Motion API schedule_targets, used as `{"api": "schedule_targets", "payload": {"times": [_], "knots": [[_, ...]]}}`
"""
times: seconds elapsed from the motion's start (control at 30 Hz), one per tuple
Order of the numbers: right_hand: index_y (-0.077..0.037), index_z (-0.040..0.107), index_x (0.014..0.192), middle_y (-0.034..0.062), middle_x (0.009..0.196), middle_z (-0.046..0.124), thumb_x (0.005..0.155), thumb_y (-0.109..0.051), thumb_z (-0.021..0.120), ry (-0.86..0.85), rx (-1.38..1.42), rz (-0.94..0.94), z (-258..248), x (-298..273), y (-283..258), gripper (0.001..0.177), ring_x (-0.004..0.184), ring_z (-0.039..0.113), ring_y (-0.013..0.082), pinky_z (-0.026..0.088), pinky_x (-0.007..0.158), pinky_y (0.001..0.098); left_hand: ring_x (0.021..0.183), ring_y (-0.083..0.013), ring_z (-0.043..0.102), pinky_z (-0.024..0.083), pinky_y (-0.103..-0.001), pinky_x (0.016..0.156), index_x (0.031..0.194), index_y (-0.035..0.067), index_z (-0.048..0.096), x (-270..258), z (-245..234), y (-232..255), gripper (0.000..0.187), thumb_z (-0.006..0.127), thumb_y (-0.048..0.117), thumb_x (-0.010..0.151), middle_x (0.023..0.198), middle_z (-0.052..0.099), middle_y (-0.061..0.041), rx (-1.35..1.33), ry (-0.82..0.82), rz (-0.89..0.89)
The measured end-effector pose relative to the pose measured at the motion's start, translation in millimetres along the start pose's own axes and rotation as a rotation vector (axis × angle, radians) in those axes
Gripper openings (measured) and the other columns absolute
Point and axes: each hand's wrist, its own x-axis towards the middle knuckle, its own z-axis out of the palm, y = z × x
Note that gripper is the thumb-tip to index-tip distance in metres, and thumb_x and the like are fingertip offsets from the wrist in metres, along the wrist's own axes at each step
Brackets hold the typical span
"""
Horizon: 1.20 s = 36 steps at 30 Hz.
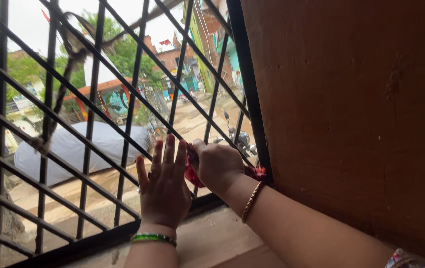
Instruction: The person wipes a window sill and the window's iron grate with a red cloth, repeatedly rinsing the cloth in a bucket of water.
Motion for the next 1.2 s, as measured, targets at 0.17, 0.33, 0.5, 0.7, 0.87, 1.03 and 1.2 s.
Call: {"api": "schedule_targets", "payload": {"times": [0.17,0.33,0.5,0.7,0.87,1.03,1.2], "knots": [[-0.007,0.064,0.107,0.0191,0.093,0.070,0.084,-0.024,0.066,0.205,0.029,-0.107,11,-11,1,0.029,0.088,0.069,0.0376,0.055,0.078,0.0474,0.155,-0.0241,0.028,0.002,-0.052,0.127,0.159,0.017,0.040,-4,2,0,0.073,0.055,0.009,0.087,0.167,0.035,-0.007,-0.031,-0.007,-0.007],[-0.004,0.064,0.109,0.0196,0.094,0.070,0.084,-0.016,0.070,0.017,0.254,-0.061,-1,-11,1,0.028,0.089,0.069,0.0384,0.054,0.080,0.0480,0.155,-0.0237,0.027,0.003,-0.053,0.126,0.159,0.017,0.039,-4,-2,-1,0.079,0.056,0.007,0.083,0.167,0.033,-0.007,-0.070,-0.028,-0.022],[-0.004,0.070,0.097,0.0146,0.082,0.076,0.089,-0.015,0.065,-0.025,0.523,-0.227,-17,-8,19,0.014,0.079,0.076,0.0314,0.058,0.070,0.0406,0.154,-0.0250,0.027,0.005,-0.055,0.125,0.158,0.018,0.037,-3,-3,-4,0.082,0.055,0.005,0.079,0.166,0.031,-0.008,-0.126,-0.042,-0.026],[-0.002,0.068,0.110,0.0133,0.091,0.077,0.094,-0.007,0.056,0.090,0.618,-0.284,-8,0,34,0.021,0.086,0.078,0.0284,0.060,0.075,0.0357,0.152,-0.0222,0.030,0.009,-0.051,0.126,0.158,0.022,0.035,-1,-1,-5,0.086,0.053,0.001,0.077,0.166,0.032,-0.005,-0.091,-0.039,-0.037],[-0.003,0.069,0.111,0.0176,0.104,0.074,0.099,-0.013,0.059,0.486,0.644,-0.387,-18,-7,23,0.019,0.095,0.076,0.0313,0.061,0.083,0.0372,0.150,-0.0198,0.033,0.013,-0.049,0.124,0.156,0.023,0.036,-1,1,-6,0.086,0.053,-0.001,0.076,0.165,0.034,-0.003,-0.109,-0.045,-0.058],[-0.006,0.063,0.122,0.0212,0.107,0.070,0.091,-0.015,0.068,0.446,0.152,-0.305,-8,-20,-2,0.033,0.096,0.070,0.0380,0.058,0.082,0.0453,0.150,-0.0203,0.034,0.018,-0.047,0.122,0.157,0.017,0.034,-1,-1,-8,0.088,0.053,-0.002,0.073,0.164,0.035,-0.004,-0.215,-0.051,-0.071],[-0.006,0.022,0.145,0.0181,0.101,0.069,0.089,-0.031,0.073,-0.373,-0.046,0.082,-11,-12,-10,0.080,0.095,0.069,0.0355,0.059,0.077,0.0451,0.151,-0.0189,0.035,0.021,-0.045,0.123,0.157,0.017,0.035,-1,-3,-9,0.088,0.051,-0.004,0.073,0.164,0.038,-0.003,-0.275,-0.051,-0.107]]}}
